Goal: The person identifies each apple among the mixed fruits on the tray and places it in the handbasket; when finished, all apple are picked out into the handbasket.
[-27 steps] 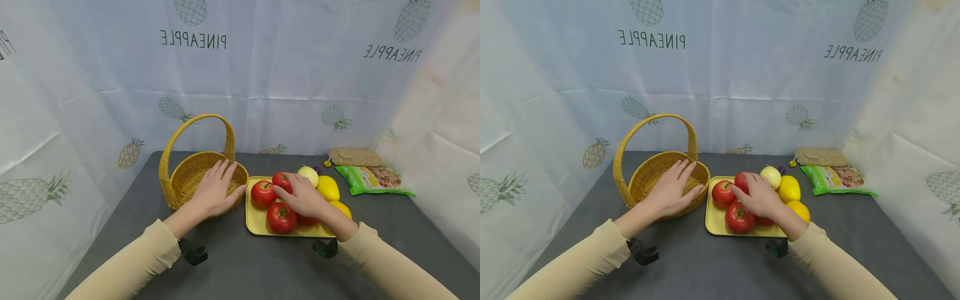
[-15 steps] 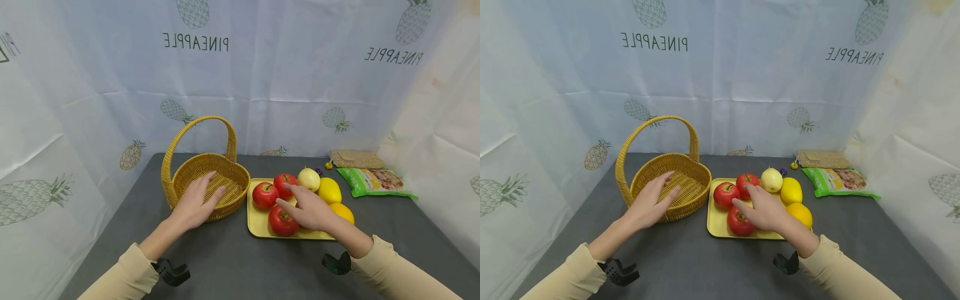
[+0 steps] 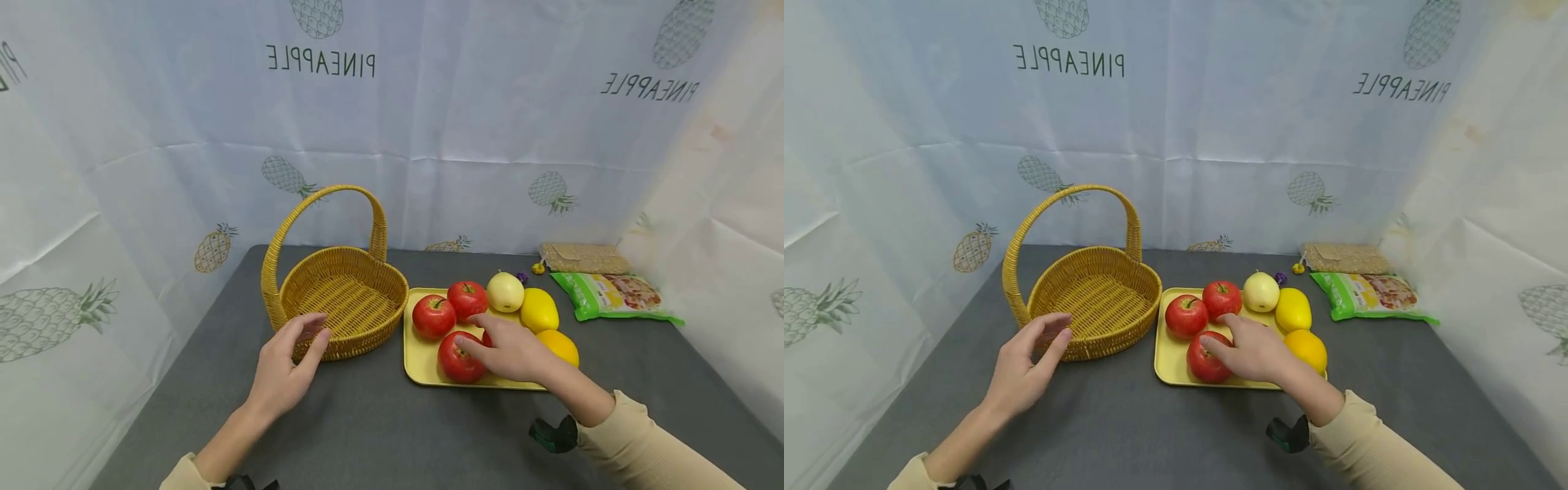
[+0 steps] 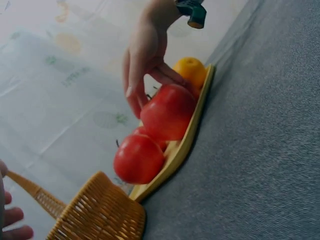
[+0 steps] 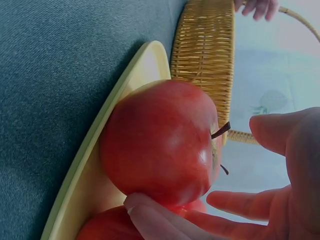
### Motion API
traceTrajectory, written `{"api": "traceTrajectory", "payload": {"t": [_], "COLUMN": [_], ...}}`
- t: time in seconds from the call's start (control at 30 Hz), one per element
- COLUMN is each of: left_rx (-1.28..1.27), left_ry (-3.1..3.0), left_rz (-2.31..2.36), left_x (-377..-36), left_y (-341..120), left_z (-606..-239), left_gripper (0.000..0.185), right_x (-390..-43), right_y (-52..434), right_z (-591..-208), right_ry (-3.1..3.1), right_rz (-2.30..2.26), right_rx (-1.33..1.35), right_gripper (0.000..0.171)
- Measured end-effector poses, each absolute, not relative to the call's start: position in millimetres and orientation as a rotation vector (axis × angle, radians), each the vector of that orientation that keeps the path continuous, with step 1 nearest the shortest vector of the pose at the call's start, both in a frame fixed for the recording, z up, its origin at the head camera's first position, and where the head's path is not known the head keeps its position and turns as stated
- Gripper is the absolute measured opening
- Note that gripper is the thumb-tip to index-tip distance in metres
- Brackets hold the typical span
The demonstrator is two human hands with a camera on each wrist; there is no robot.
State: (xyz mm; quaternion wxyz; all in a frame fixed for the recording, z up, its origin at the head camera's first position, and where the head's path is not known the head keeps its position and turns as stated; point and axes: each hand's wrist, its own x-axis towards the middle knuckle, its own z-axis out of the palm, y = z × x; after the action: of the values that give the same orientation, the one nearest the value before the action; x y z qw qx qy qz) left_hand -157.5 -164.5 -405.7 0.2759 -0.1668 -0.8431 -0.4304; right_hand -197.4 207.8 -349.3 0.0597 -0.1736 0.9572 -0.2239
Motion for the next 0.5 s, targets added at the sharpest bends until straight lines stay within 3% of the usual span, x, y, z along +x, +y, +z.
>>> {"api": "traceTrajectory", "payload": {"t": [0.17, 0.4, 0.5], "left_rx": [-0.405, -0.2, -0.148], "left_ry": [-2.029, -1.917, -2.106], "left_rz": [-1.165, -1.329, -1.468], "left_x": [-161, -176, -181], "left_y": [-175, -202, -220], "left_z": [-417, -434, -429], "left_gripper": [0.019, 0.061, 0.063], "right_x": [-196, -193, -193], "right_y": [208, 207, 208], "right_z": [-352, -358, -360], "right_ry": [2.864, 2.788, 2.778], "right_rz": [-0.693, -0.715, -0.735], "right_rx": [-0.504, -0.481, -0.485], "right_gripper": [0.073, 0.081, 0.084]}}
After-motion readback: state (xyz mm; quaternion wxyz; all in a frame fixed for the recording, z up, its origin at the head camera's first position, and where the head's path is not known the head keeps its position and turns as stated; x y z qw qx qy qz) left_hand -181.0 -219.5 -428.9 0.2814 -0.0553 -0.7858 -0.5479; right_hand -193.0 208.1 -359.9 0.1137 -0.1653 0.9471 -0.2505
